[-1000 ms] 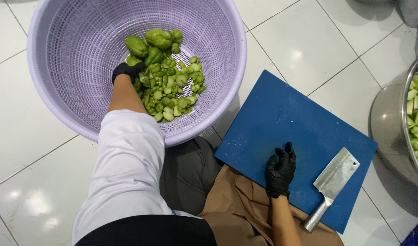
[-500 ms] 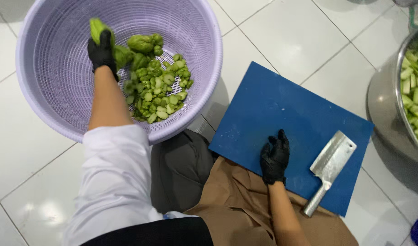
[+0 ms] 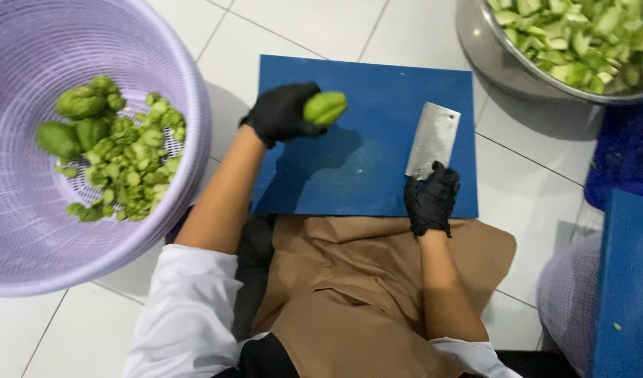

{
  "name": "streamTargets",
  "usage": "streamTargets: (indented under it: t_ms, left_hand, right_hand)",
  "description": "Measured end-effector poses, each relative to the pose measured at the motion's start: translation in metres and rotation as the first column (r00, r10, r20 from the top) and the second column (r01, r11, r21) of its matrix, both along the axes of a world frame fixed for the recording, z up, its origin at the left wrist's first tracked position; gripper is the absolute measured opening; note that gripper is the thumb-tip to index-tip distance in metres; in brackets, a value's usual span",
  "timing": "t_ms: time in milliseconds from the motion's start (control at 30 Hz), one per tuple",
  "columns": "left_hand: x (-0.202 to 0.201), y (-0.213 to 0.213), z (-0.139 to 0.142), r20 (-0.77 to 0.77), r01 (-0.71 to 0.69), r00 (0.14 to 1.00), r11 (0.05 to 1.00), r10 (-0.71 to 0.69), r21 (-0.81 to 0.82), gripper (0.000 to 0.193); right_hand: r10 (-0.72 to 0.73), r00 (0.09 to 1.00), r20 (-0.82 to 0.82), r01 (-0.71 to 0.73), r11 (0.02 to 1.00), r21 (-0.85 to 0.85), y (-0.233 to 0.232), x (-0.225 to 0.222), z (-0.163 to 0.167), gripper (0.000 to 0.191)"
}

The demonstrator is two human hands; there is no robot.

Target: The person sits on the floor and uses a cleaver to slice green vegetables on a blue cutting board. They repeatedly pick vegetables from a purple basket, slice them into pieces, and transfer the cut pieces into a metal bowl.

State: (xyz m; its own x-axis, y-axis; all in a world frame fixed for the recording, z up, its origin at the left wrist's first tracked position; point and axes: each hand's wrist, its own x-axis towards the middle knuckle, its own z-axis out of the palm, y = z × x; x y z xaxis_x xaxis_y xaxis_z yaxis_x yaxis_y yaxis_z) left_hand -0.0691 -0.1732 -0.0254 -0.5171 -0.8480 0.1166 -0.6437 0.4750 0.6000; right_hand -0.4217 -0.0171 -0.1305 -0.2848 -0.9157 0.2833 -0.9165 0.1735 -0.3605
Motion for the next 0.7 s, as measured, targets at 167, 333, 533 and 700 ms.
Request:
streamTargets:
  t_ms: [167, 333, 533, 700]
  left_hand:
    - [-0.055, 0.000, -0.038, 0.419, -0.013, 0.908, 0.997, -0.021, 0.079, 0.073]
    - [-0.084, 0.019, -0.066, 0.440, 0.044, 0.892, 0.947, 0.106, -0.318, 0.069]
    - [-0.121, 0.082, -0.081, 0.192, 0.036, 0.981, 0.999, -0.039, 0.019, 0.064]
    - [-0.139, 0.099, -0.093, 0.172, -0.038, 0.985, 0.987, 0.010, 0.158, 0.074]
  right_hand:
    - [-0.223, 0.970, 0.093, 0.180, 0.923, 0.341, 0.001, -0.033, -0.004, 0.063]
    - [-0.155, 0.978, 0.142, 0.104, 0.944, 0.314, -0.004, -0.054, -0.020, 0.061]
    - [-0.111, 0.477, 0.872, -0.130, 0.972, 0.195, -0.004, -0.030, 0.003, 0.039]
    - [0.154, 0.834, 0.530, -0.247, 0.963, 0.110, 0.014, 0.000, 0.032, 0.027]
